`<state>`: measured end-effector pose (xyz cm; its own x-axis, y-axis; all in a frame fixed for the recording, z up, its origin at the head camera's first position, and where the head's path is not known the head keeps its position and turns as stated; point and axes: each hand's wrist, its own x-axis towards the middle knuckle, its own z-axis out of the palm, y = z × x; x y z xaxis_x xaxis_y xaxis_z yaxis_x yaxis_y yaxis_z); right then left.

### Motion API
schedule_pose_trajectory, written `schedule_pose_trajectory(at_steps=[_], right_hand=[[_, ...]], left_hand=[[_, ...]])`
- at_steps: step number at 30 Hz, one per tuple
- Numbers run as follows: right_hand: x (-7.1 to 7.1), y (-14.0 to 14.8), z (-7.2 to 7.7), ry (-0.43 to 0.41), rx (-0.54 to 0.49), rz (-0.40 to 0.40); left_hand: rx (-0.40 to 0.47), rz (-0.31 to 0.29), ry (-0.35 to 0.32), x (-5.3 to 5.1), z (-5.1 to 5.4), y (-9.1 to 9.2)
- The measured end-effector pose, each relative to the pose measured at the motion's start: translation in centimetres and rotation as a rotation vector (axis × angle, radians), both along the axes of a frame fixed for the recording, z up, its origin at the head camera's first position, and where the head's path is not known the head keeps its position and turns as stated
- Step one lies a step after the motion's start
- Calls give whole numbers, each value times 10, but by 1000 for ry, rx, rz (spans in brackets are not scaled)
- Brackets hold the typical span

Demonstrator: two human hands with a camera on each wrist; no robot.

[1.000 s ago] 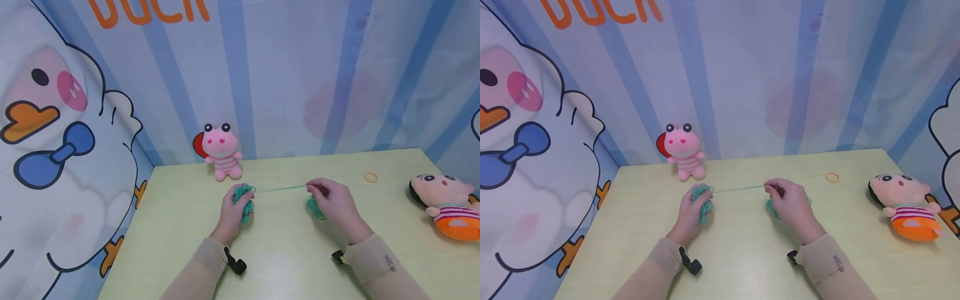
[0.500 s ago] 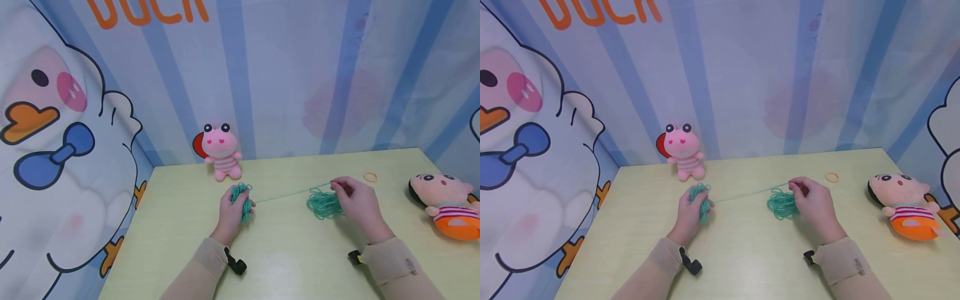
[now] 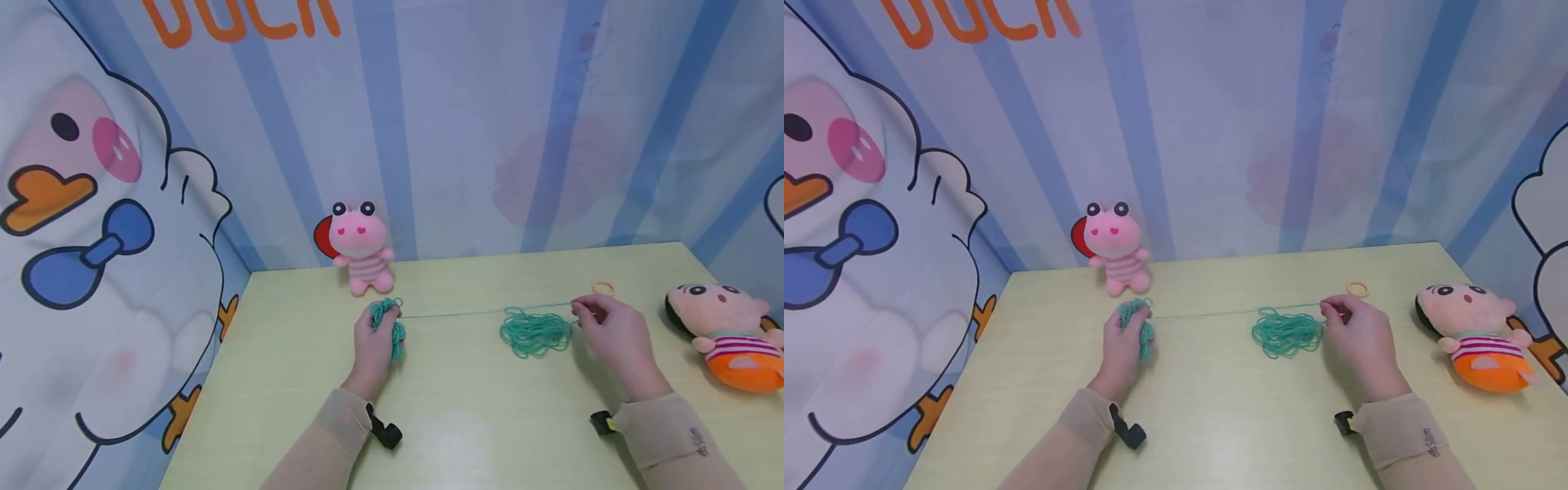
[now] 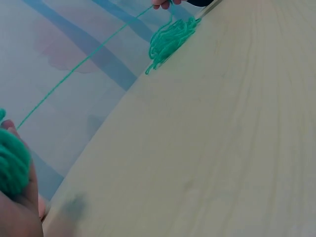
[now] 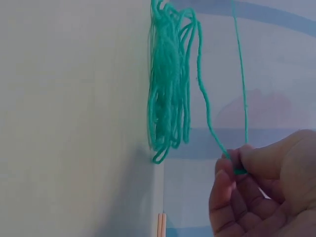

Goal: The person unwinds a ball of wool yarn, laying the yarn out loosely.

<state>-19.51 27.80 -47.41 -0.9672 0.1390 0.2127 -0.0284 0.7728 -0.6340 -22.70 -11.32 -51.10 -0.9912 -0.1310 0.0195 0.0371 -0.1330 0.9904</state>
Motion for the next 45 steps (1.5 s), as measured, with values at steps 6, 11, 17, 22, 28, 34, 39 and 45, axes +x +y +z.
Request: schedule_pose_trajectory(at_steps=[6,11,17,22,28,34,39,45], right_hand=[[-4,3,-7,-136,31,28],[-5,-5,-10,-234,63,75],[-1,-18,-4,-140,108,157],[0,-22,0,-65,216,353],[-3,-20,-4,-92,280,417],[-11,-22,-9,-110,284,415],[-21,-28,-12,-146,266,403],[-33,-35,-10,-140,252,396]], left_hand=[[-5,3,6,2,3,-1],[-10,-49,25,2,1,-2],[20,-113,26,3,0,-3],[25,-117,24,4,2,-2],[32,-126,32,5,3,-2],[30,-130,48,4,2,-2],[25,-129,53,3,1,-2],[37,-137,62,1,-2,-1]])
